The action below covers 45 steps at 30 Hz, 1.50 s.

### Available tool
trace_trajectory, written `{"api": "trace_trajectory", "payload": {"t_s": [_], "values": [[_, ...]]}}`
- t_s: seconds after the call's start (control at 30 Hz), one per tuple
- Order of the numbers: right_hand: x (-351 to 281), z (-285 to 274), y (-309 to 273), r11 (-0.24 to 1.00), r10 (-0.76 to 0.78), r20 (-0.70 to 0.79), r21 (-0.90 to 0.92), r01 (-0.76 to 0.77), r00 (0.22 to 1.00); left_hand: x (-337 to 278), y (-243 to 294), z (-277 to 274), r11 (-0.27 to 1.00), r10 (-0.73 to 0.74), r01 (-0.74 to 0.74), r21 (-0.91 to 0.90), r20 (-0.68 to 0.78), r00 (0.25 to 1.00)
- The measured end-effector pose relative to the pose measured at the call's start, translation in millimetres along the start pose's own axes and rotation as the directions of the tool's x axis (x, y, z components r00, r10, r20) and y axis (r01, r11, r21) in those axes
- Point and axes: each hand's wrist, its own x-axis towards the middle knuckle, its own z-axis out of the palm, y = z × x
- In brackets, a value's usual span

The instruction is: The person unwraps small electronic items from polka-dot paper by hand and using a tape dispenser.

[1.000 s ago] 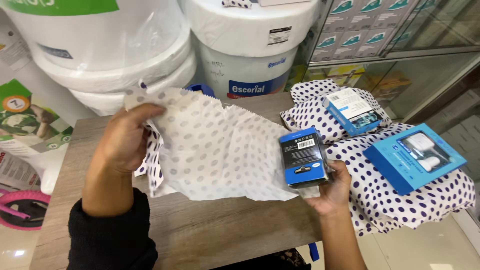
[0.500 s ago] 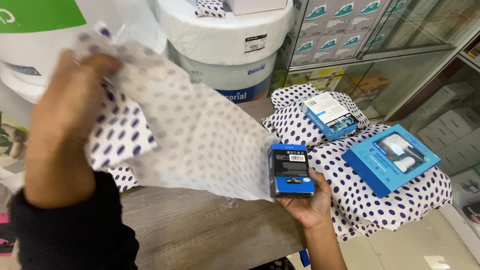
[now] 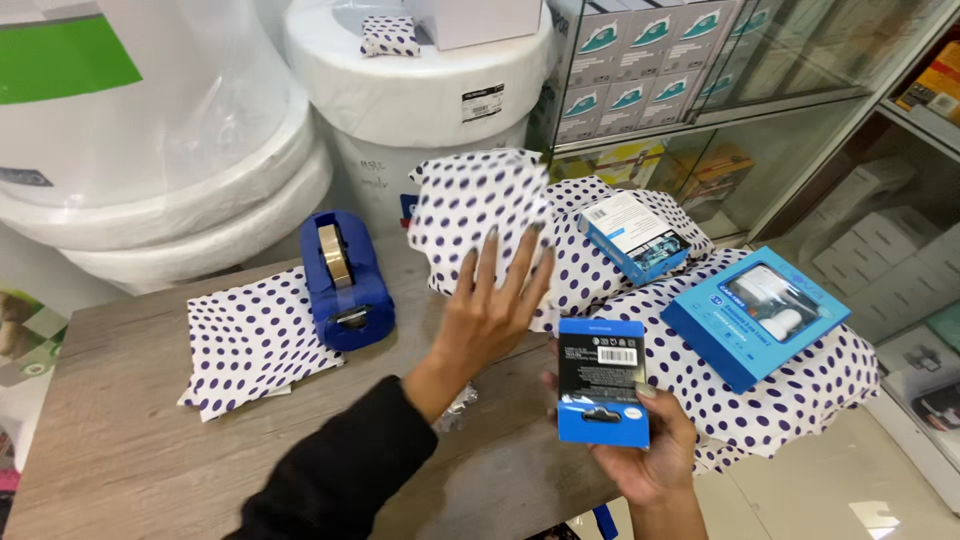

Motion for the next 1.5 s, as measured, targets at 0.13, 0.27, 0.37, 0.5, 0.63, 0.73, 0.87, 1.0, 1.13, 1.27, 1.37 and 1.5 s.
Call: {"api": "trace_trajectory", "payload": {"t_s": [0.13, 0.27, 0.37, 0.5, 0.63, 0.73, 0.87, 1.0, 1.13, 1.27, 1.37, 1.5], "values": [[-15, 1, -11, 0.999, -0.041, 0.058, -0.001, 0.041, 0.998, -66, 51, 73, 0.993, -0.007, 0.073, -0.094, 0.562, 0.827], [-17, -4, -11, 0.996, -0.089, -0.045, -0.001, 0.089, 0.995, -33, 45, 70, 0.824, 0.104, 0.459, -0.332, 0.886, 0.452], [-15, -9, -9, 0.988, -0.137, -0.212, -0.104, 0.117, 0.968, -14, 35, 70, 0.584, 0.13, 0.688, -0.43, 0.887, 0.444], [-13, -13, -13, 0.991, -0.114, -0.193, -0.091, 0.098, 0.974, 17, -4, 33, 0.637, 0.324, 0.607, -0.475, 0.879, 0.349], [-1, -10, -21, 0.976, -0.147, -0.418, -0.208, 0.063, 0.897, 2, -50, 25, 0.667, 0.178, 0.64, -0.381, 0.916, 0.359], [26, 11, -31, 0.99, -0.109, -0.387, -0.128, 0.064, 0.915, -47, -46, 50, 0.703, -0.029, 0.663, -0.258, 0.921, 0.388], [90, 52, -25, 0.806, -0.405, -0.253, -0.553, 0.212, 0.879, -67, -30, 42, 0.687, 0.046, 0.676, -0.266, 0.945, 0.324], [154, 83, 1, 0.2, -0.525, -0.071, -0.979, 0.042, 0.848, -59, -25, 38, 0.573, -0.016, 0.755, -0.319, 0.917, 0.399], [216, 34, 41, -0.216, -0.515, 0.093, -0.976, -0.024, 0.852, -59, -28, 35, 0.511, -0.045, 0.801, -0.311, 0.921, 0.386], [256, -27, 70, -0.579, -0.369, -0.043, -0.771, -0.265, 0.929, -80, -15, 52, 0.551, -0.099, 0.765, -0.334, 0.884, 0.457], [274, -77, 88, -0.704, -0.245, -0.178, -0.643, -0.301, 0.953, -85, -11, 64, 0.611, -0.101, 0.721, -0.328, 0.87, 0.482], [260, -68, 105, -0.879, -0.294, -0.178, -0.335, -0.338, 0.939, -98, -1, 76, 0.666, -0.1, 0.663, -0.341, 0.84, 0.533]]}}
